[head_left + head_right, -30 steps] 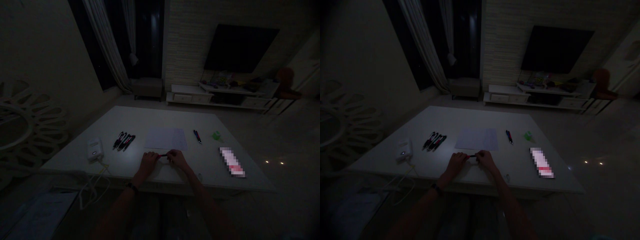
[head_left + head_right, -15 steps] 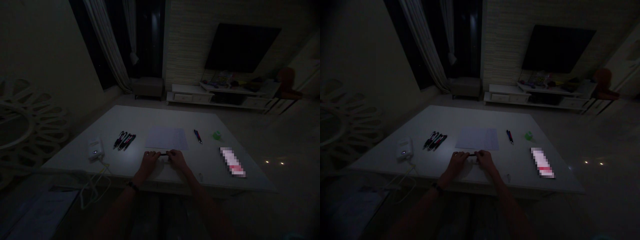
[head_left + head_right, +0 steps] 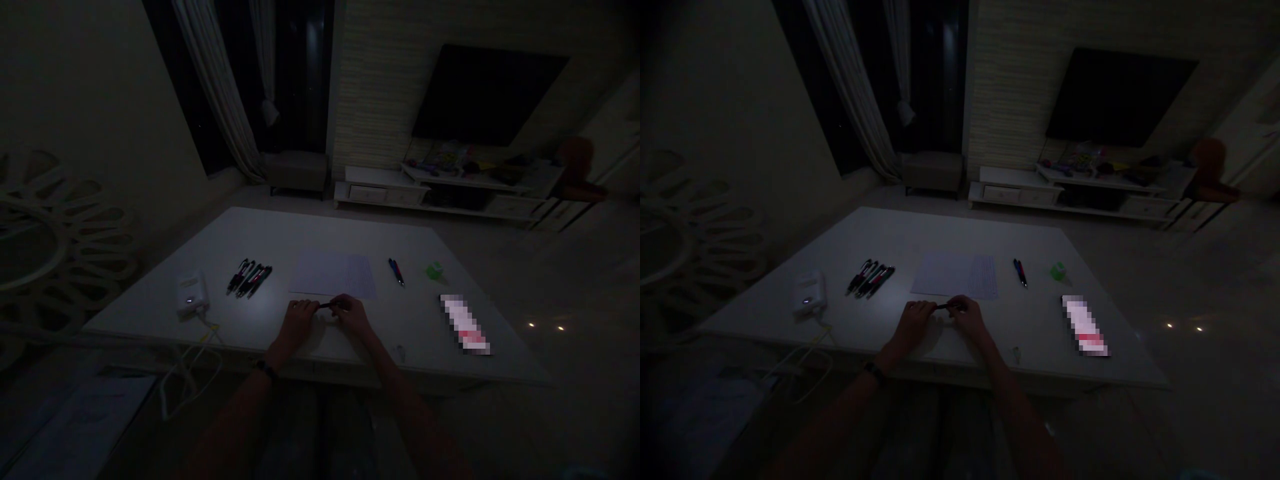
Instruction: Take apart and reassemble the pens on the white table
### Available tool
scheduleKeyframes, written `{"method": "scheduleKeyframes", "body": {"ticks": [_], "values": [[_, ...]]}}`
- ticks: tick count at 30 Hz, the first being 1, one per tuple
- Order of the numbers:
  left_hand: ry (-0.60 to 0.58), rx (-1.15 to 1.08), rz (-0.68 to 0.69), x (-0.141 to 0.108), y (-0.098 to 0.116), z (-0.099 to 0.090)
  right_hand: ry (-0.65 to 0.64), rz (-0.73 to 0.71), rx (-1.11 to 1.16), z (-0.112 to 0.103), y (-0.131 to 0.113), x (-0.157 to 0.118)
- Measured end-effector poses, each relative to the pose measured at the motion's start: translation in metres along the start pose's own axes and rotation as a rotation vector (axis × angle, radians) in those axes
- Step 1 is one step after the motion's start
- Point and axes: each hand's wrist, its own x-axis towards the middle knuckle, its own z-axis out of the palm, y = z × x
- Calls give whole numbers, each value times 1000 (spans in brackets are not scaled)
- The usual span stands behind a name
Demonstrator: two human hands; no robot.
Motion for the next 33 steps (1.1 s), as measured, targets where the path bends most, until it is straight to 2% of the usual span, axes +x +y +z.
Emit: {"method": "scheduleKeyframes", "body": {"ticks": [5,12,20,24,29,33], "values": [[13,0,4,0,-2,1,33,20,-49,0,2,2],[41,32,3,0,-3,3,164,0,86,-14,4,4],[-27,106,24,1,0,-2,79,-19,37,-8,0,0],[-60,147,-5,2,1,-4,136,-2,20,-29,4,-2],[-84,169,-22,2,1,-3,306,-12,-130,-63,20,-4],[-90,147,-24,3,1,-3,250,-22,-279,-56,26,1]]}}
